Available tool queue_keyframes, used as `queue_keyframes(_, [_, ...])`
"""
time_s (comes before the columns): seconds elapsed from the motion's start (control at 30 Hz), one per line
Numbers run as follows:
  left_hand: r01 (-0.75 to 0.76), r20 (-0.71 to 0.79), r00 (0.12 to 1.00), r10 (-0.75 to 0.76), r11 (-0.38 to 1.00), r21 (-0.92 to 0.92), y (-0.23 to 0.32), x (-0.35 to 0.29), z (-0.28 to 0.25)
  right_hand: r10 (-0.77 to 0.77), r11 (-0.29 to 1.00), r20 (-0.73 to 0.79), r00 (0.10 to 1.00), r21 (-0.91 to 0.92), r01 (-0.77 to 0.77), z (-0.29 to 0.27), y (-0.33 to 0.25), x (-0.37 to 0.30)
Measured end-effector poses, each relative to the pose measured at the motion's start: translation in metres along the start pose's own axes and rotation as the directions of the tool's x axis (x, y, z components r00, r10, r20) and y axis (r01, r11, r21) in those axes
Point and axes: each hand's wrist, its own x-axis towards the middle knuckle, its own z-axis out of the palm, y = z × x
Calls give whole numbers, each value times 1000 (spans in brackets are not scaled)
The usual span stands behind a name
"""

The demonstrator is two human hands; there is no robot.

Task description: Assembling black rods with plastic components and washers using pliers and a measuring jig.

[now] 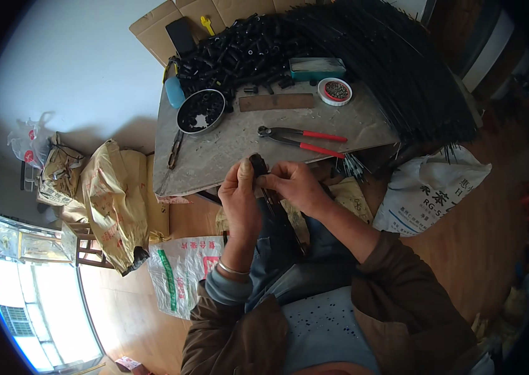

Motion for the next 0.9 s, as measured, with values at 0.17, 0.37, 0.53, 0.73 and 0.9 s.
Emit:
queue_keyframes(0.17, [-344,56,903,426,639,688,16,-4,13,-2,999,-99,995,39,6,5,10,2])
queue_keyframes(0.37, [-312,76,938,337,734,603,32,-6,10,-197,949,-158,968,-279,148,10,-6,-10])
queue_keyframes(0.53, [-225,152,973,174,866,447,52,-12,3,-346,921,-126,930,-235,311,-6,-6,-12])
queue_keyframes(0.73, [-195,273,957,97,914,356,51,-11,-13,-123,990,135,983,-50,131,-6,-8,-15])
queue_keyframes(0.9, [-169,323,945,43,912,374,53,-10,-17,-118,993,140,983,7,118,-3,-8,-18])
